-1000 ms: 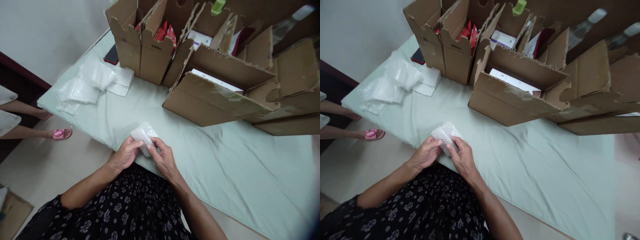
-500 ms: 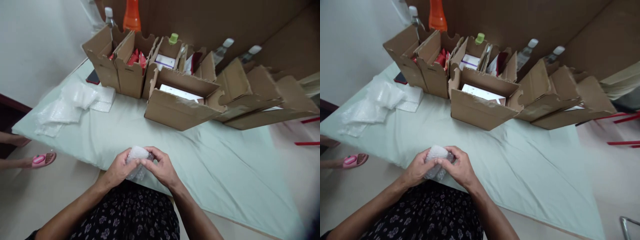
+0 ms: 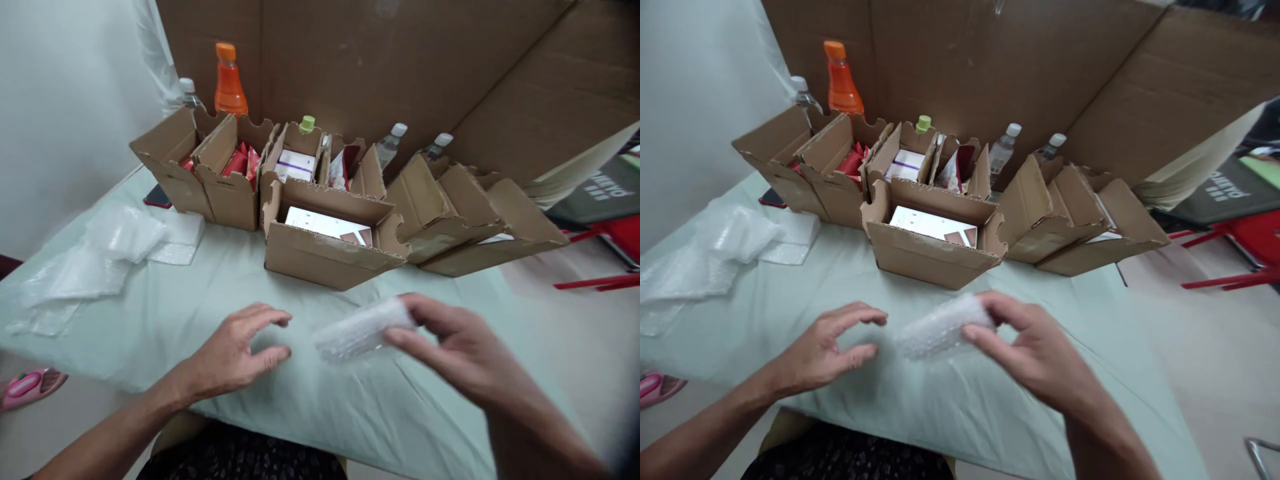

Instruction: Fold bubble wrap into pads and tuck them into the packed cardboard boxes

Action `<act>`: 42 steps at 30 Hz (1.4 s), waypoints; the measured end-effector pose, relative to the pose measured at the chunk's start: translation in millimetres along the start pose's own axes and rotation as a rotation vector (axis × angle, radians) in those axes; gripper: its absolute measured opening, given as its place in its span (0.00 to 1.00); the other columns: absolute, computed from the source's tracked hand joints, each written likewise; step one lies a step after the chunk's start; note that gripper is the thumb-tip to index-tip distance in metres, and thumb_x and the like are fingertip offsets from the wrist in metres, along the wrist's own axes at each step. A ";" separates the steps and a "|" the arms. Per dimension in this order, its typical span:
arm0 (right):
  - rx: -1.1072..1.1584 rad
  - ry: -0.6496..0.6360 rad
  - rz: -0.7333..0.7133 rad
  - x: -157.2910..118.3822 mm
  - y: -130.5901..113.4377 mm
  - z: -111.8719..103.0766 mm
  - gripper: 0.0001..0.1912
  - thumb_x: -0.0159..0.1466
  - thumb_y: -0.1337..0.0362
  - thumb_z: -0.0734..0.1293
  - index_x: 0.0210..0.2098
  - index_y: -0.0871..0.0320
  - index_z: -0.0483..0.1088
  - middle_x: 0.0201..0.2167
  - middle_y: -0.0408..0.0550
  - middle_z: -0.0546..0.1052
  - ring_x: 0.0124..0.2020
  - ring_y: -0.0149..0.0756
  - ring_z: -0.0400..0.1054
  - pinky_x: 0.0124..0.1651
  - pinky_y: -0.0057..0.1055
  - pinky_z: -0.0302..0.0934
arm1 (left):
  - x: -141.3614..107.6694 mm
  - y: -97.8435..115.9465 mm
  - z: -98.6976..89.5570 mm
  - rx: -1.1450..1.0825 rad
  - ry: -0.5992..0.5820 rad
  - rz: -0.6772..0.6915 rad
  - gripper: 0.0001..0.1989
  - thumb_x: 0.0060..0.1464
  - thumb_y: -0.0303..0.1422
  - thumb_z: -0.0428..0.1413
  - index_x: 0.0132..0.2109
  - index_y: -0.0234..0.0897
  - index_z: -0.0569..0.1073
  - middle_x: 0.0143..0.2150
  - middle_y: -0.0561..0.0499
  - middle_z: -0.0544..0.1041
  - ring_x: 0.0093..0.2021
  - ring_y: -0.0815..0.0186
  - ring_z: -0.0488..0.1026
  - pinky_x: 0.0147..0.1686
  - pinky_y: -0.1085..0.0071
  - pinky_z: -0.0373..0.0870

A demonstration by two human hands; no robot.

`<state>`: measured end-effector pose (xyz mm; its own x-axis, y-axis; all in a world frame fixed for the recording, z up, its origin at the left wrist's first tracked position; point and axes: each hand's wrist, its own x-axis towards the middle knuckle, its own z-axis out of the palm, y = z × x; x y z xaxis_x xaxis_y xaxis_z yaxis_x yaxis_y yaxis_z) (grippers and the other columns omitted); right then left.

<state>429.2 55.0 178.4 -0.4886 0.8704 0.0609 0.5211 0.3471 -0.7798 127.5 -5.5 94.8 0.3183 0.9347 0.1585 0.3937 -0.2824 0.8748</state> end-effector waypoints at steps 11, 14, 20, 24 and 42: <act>-0.522 0.629 0.063 81.9 10.9 -60.0 0.14 0.61 0.60 0.72 0.45 0.60 0.76 0.34 0.51 0.81 0.32 0.35 0.72 0.39 0.35 0.67 | 141.3 32.6 -33.0 0.520 0.174 0.440 0.10 0.61 0.30 0.54 0.45 0.39 0.80 0.47 0.45 0.80 0.52 0.51 0.77 0.55 0.50 0.73; -0.879 0.549 0.231 85.9 5.6 -54.8 0.23 0.61 0.60 0.71 0.54 0.59 0.74 0.35 0.53 0.82 0.34 0.45 0.75 0.42 0.42 0.67 | 192.1 31.5 -44.3 0.627 -0.056 0.350 0.07 0.58 0.31 0.57 0.41 0.39 0.80 0.39 0.48 0.79 0.46 0.52 0.78 0.51 0.53 0.73; -1.123 0.390 0.356 91.0 -16.0 -48.1 0.23 0.62 0.58 0.69 0.55 0.60 0.74 0.30 0.55 0.79 0.35 0.55 0.76 0.39 0.45 0.65 | 247.1 32.3 -38.3 0.864 -0.558 0.238 0.20 0.47 0.40 0.68 0.48 0.42 0.78 0.35 0.52 0.77 0.38 0.56 0.78 0.40 0.65 0.71; -1.115 0.348 0.374 96.4 -23.5 -50.3 0.16 0.63 0.59 0.68 0.49 0.58 0.75 0.31 0.53 0.78 0.36 0.51 0.75 0.39 0.42 0.63 | 239.6 41.8 -30.6 0.972 -0.649 0.146 0.29 0.48 0.40 0.66 0.58 0.42 0.73 0.44 0.46 0.80 0.45 0.52 0.77 0.43 0.64 0.70; -1.093 0.257 0.418 108.7 -27.8 -56.1 0.20 0.62 0.61 0.67 0.52 0.60 0.74 0.36 0.56 0.80 0.40 0.52 0.75 0.41 0.42 0.63 | 225.3 22.1 -73.6 0.808 -0.594 0.030 0.24 0.44 0.37 0.66 0.51 0.43 0.76 0.44 0.48 0.78 0.48 0.51 0.76 0.49 0.60 0.68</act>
<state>400.8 159.6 241.7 -0.0502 0.9876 0.1485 0.9859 0.0252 0.1655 144.4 214.7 183.6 0.6300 0.7277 -0.2712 0.7757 -0.5723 0.2661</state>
